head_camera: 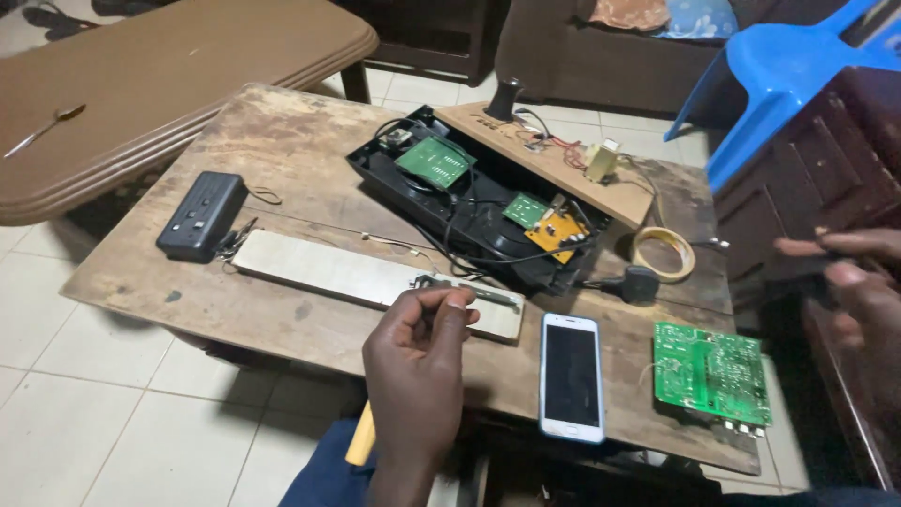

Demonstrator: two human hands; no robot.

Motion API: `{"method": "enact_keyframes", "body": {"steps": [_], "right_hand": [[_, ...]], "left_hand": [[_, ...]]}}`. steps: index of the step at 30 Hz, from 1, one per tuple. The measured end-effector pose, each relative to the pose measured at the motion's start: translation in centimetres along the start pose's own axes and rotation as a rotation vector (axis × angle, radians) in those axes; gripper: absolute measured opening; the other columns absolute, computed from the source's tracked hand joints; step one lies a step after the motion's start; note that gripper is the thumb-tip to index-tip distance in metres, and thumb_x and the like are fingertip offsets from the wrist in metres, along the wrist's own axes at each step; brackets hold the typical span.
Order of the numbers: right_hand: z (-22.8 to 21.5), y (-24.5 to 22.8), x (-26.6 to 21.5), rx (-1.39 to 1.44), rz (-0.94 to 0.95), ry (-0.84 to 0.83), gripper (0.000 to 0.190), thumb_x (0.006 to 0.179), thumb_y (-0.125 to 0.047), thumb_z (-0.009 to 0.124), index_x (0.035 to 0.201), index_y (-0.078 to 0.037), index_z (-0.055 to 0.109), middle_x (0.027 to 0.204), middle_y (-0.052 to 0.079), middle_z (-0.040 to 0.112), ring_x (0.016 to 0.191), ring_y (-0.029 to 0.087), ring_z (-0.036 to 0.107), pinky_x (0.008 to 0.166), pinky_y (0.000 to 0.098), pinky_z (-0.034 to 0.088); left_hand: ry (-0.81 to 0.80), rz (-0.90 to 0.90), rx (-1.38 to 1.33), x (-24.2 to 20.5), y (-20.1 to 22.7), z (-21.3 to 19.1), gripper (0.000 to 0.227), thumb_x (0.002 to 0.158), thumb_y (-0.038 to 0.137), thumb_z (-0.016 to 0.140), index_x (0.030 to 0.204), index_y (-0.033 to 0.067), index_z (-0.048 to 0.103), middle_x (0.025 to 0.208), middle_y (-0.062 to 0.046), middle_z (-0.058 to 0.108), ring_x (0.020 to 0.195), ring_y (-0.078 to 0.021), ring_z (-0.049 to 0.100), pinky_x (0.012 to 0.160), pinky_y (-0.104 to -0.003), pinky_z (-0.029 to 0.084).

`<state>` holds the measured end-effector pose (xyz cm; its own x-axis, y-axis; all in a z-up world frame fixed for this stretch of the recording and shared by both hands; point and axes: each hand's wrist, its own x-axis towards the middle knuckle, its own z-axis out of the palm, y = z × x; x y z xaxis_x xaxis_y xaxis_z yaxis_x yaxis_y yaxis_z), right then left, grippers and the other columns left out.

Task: Inspecting and examining a green circuit board and small electronic components on a wooden workbench.

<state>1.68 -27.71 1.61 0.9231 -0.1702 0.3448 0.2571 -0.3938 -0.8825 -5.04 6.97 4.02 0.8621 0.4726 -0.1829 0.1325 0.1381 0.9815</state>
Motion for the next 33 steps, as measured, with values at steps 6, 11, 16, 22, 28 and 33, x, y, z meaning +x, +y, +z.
{"method": "enact_keyframes", "body": {"steps": [6, 11, 16, 22, 28, 33], "right_hand": [[-6.3, 7.4, -4.2, 0.258, 0.205, 0.249, 0.027, 0.117, -0.017, 0.040, 0.143, -0.017, 0.047, 0.119, 0.017, 0.062, 0.106, 0.023, 0.064, 0.097, 0.0397, 0.057], [-6.2, 6.9, -4.5, 0.179, 0.225, 0.066, 0.023, 0.110, -0.001, 0.045, 0.129, 0.002, 0.058, 0.078, 0.019, 0.052, 0.069, 0.020, 0.051, 0.051, 0.0246, 0.033], [-6.0, 6.8, -4.9, -0.373, 0.051, -0.460, 0.101, 0.052, -0.028, 0.100, 0.144, -0.018, 0.060, 0.142, 0.004, 0.052, 0.136, 0.015, 0.051, 0.111, 0.0299, 0.038], [-4.7, 7.8, -5.3, -0.374, -0.142, -0.511, 0.118, 0.049, -0.029, 0.104, 0.151, -0.015, 0.047, 0.156, 0.014, 0.038, 0.147, 0.027, 0.039, 0.118, 0.0398, 0.032], [-4.3, 9.0, -4.8, -0.425, -0.165, -0.553, 0.114, 0.053, -0.029, 0.102, 0.152, -0.015, 0.047, 0.160, 0.014, 0.037, 0.148, 0.030, 0.040, 0.117, 0.0429, 0.033], [-4.3, 9.2, -4.6, -0.421, -0.183, -0.572, 0.109, 0.054, -0.027, 0.099, 0.150, -0.015, 0.049, 0.157, 0.013, 0.041, 0.145, 0.027, 0.042, 0.117, 0.0407, 0.033]], "left_hand": [[-0.115, 0.276, 0.355, -0.9, -3.5, 1.7, 0.018, 0.090, 0.024, 0.068, 0.092, 0.0109, 0.081, 0.086, -0.001, 0.081, 0.082, -0.0124, 0.074, 0.071, -0.029, 0.057], [-0.215, 0.652, 0.523, -1.8, -7.5, 3.9, 0.013, 0.092, 0.016, 0.067, 0.091, 0.0077, 0.077, 0.092, -0.004, 0.078, 0.089, -0.0186, 0.075, 0.076, -0.032, 0.058], [-0.333, 0.654, 0.504, -4.3, -9.4, 6.7, 0.009, 0.090, 0.010, 0.066, 0.093, 0.0051, 0.074, 0.096, -0.009, 0.078, 0.093, -0.0222, 0.075, 0.082, -0.035, 0.059], [-0.487, 0.624, 0.397, -8.4, -12.7, 9.4, 0.017, 0.094, 0.018, 0.066, 0.104, 0.0072, 0.074, 0.107, -0.009, 0.079, 0.099, -0.0238, 0.076, 0.086, -0.034, 0.058], [-0.637, 0.540, 0.324, -9.7, -14.3, 9.4, 0.024, 0.093, 0.013, 0.062, 0.113, 0.0037, 0.072, 0.111, -0.011, 0.075, 0.098, -0.0232, 0.075, 0.080, -0.031, 0.064], [-0.633, 0.485, 0.301, -9.8, -15.0, 8.9, 0.024, 0.094, 0.016, 0.064, 0.113, 0.0036, 0.072, 0.115, -0.011, 0.075, 0.086, -0.0220, 0.077, 0.078, -0.032, 0.061]]}}
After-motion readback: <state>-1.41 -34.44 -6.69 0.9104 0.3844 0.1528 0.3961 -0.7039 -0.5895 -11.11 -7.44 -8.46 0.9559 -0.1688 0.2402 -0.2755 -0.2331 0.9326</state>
